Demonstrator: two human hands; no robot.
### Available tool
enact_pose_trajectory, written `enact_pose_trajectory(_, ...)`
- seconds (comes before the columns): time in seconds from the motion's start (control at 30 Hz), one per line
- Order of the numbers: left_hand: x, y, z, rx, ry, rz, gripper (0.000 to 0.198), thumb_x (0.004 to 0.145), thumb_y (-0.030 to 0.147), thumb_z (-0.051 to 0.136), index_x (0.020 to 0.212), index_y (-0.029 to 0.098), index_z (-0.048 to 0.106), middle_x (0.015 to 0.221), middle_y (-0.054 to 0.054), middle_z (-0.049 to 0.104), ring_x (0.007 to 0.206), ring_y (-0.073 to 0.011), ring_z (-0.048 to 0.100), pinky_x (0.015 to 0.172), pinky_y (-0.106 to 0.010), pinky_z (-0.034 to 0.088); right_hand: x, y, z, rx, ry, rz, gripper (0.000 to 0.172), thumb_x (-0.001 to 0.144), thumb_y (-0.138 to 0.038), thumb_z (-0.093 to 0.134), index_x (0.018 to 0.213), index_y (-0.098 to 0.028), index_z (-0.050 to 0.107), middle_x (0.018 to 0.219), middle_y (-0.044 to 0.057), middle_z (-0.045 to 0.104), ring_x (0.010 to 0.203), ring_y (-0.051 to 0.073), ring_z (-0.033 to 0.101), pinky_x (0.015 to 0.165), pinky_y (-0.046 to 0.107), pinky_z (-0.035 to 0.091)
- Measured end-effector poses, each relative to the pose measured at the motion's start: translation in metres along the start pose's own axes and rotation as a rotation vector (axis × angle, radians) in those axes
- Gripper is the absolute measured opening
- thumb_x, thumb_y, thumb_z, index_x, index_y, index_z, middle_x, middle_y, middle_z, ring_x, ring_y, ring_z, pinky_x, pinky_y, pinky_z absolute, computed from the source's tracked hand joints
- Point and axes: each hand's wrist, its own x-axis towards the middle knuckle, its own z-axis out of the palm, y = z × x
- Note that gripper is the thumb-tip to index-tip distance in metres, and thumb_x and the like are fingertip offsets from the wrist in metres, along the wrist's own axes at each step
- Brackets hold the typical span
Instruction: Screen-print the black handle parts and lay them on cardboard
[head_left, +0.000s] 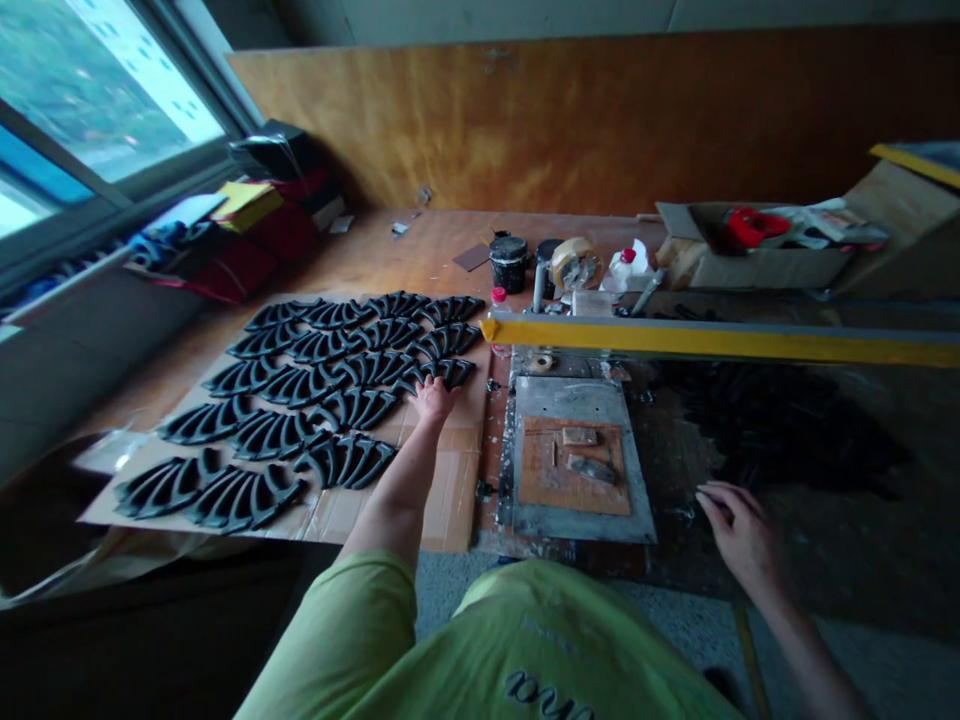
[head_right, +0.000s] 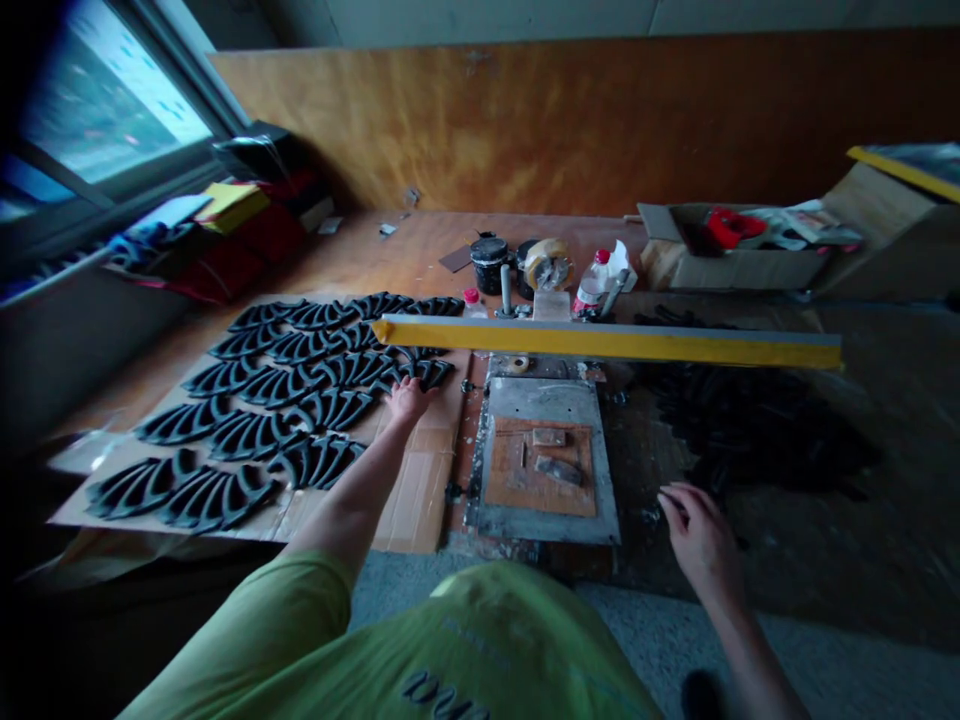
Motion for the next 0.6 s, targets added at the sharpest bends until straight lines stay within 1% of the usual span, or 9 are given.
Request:
enact_pose_trajectory(0.1, -0.011, 0.001, 0.0, -0.026, 0.062, 0.032, 0.064, 0.086, 0.053, 0.053, 0.142, 0.022, 0.047, 0.155, -0.016, 0.037, 0.14, -0.0397, 0.032, 0.107, -0.064, 0.03, -0.002, 0.042, -0.011, -0.119, 0.187, 0.123, 0.053, 0.088, -0.06, 0.044, 0.108, -0.017, 0.066, 0.113, 0.018, 0.063, 0.11, 0.034, 0.058, 0.096, 0.052, 0.047)
enact_pose_trajectory(0.17, -0.022, 0.0, 0.0, -0.056, 0.085, 0.049, 0.064, 0.088, 0.054, 0.051, 0.143, 0.022, 0.046, 0.157, -0.014, 0.033, 0.143, -0.0375, 0.028, 0.111, -0.061, 0.028, -0.009, 0.071, -0.009, -0.178, 0.284, 0.286, 0.064, 0.085, -0.062, 0.044, 0.121, -0.012, 0.062, 0.127, 0.025, 0.056, 0.126, 0.042, 0.046, 0.101, 0.06, 0.039)
enact_pose_trajectory(0.23, -0.035, -0.003, 0.0, -0.079, 0.11, 0.06, 0.06, 0.09, 0.053, 0.049, 0.14, 0.021, 0.049, 0.157, -0.013, 0.034, 0.145, -0.0337, 0.028, 0.114, -0.055, 0.028, -0.016, 0.093, 0.003, -0.175, 0.312, 0.507, 0.074, 0.082, -0.064, 0.046, 0.128, -0.008, 0.057, 0.134, 0.031, 0.049, 0.132, 0.048, 0.038, 0.101, 0.067, 0.035)
enact_pose_trajectory(0.3, -0.049, -0.008, -0.001, -0.094, 0.137, 0.078, 0.055, 0.091, 0.05, 0.05, 0.136, 0.018, 0.053, 0.155, -0.014, 0.038, 0.144, -0.0295, 0.031, 0.116, -0.047, 0.027, -0.019, 0.102, 0.022, -0.123, 0.271, 0.699, 0.078, 0.08, -0.065, 0.046, 0.128, -0.006, 0.057, 0.129, 0.033, 0.052, 0.127, 0.051, 0.042, 0.094, 0.069, 0.037)
enact_pose_trajectory(0.37, -0.063, -0.012, -0.001, -0.118, 0.15, 0.103, 0.05, 0.091, 0.046, 0.05, 0.131, 0.016, 0.057, 0.152, -0.016, 0.042, 0.143, -0.0257, 0.035, 0.117, -0.041, 0.027, -0.016, 0.094, 0.043, -0.08, 0.264, 0.741, 0.07, 0.08, -0.064, 0.044, 0.121, -0.01, 0.062, 0.117, 0.029, 0.06, 0.115, 0.047, 0.053, 0.089, 0.065, 0.041)
enact_pose_trajectory(0.43, -0.077, -0.012, -0.003, -0.159, 0.15, 0.118, 0.044, 0.092, 0.043, 0.05, 0.126, 0.017, 0.06, 0.15, -0.015, 0.045, 0.141, -0.0236, 0.039, 0.116, -0.038, 0.03, -0.005, 0.075, 0.06, -0.079, 0.317, 0.65, 0.061, 0.083, -0.064, 0.041, 0.113, -0.017, 0.065, 0.105, 0.02, 0.065, 0.103, 0.04, 0.06, 0.088, 0.06, 0.043)
enact_pose_trajectory(0.5, -0.09, -0.008, -0.006, -0.216, 0.157, 0.118, 0.04, 0.092, 0.042, 0.05, 0.123, 0.019, 0.062, 0.149, -0.013, 0.047, 0.138, -0.0232, 0.043, 0.114, -0.037, 0.033, 0.01, 0.054, 0.071, -0.094, 0.354, 0.545, 0.058, 0.085, -0.064, 0.038, 0.11, -0.019, 0.066, 0.097, 0.015, 0.067, 0.095, 0.033, 0.062, 0.087, 0.053, 0.046)
enact_pose_trajectory(0.53, -0.095, -0.004, -0.008, -0.248, 0.161, 0.123, 0.038, 0.092, 0.041, 0.051, 0.121, 0.019, 0.063, 0.148, -0.013, 0.048, 0.137, -0.0233, 0.044, 0.113, -0.037, 0.035, 0.019, 0.046, 0.074, -0.095, 0.339, 0.513, 0.06, 0.085, -0.065, 0.037, 0.108, -0.018, 0.066, 0.095, 0.014, 0.066, 0.093, 0.031, 0.062, 0.086, 0.05, 0.047)
enact_pose_trajectory(0.6, -0.105, 0.005, -0.012, -0.311, 0.172, 0.147, 0.035, 0.092, 0.04, 0.052, 0.117, 0.018, 0.066, 0.147, -0.013, 0.049, 0.135, -0.0233, 0.047, 0.112, -0.036, 0.036, 0.033, 0.037, 0.076, -0.087, 0.234, 0.492, 0.063, 0.084, -0.067, 0.038, 0.104, -0.015, 0.068, 0.09, 0.014, 0.065, 0.09, 0.029, 0.061, 0.084, 0.045, 0.048)
